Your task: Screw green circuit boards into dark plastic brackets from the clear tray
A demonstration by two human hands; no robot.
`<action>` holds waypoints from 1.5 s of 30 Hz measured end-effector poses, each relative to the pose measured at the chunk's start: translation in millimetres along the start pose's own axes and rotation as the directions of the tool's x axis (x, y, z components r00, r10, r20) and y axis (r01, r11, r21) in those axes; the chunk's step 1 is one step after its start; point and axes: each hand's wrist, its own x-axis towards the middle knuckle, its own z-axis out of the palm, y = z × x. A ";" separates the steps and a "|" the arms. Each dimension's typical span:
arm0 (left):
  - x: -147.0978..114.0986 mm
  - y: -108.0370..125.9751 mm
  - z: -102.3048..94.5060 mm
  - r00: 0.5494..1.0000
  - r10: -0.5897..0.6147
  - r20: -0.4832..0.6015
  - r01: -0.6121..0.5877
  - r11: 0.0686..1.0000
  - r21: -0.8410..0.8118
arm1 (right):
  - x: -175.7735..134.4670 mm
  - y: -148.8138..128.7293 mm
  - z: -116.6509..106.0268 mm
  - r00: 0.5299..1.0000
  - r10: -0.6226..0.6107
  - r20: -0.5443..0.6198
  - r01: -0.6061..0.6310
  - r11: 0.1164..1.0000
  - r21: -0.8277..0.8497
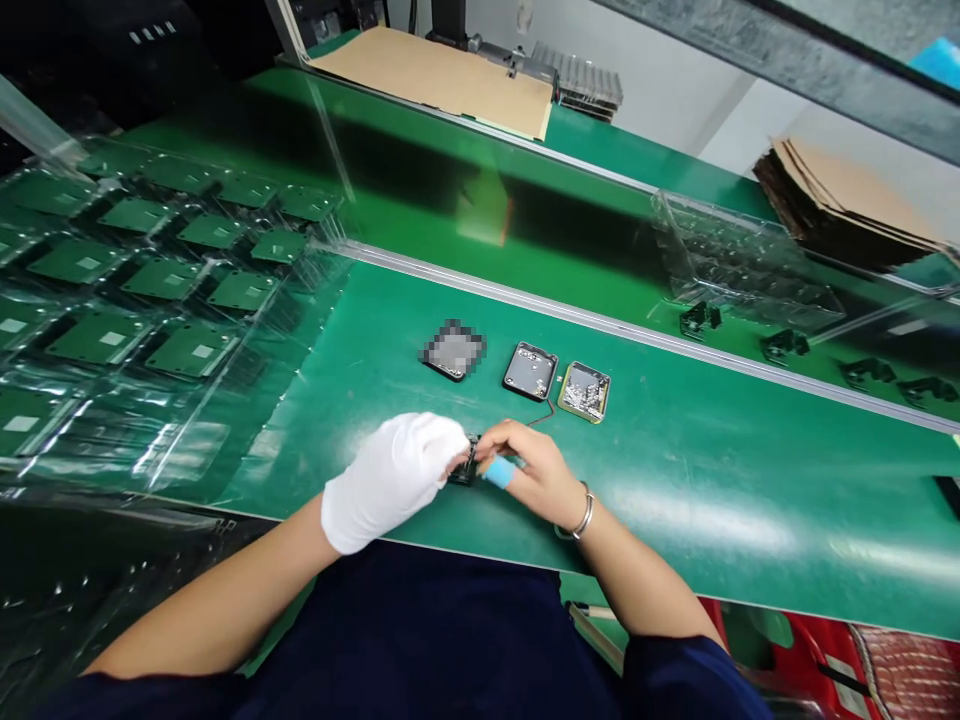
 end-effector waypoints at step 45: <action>-24.3 6.6 36.4 0.988 -0.148 0.054 0.156 0.963 -0.222 | 0.7 15.4 0.0 0.988 -0.016 0.152 0.086 0.880 -0.467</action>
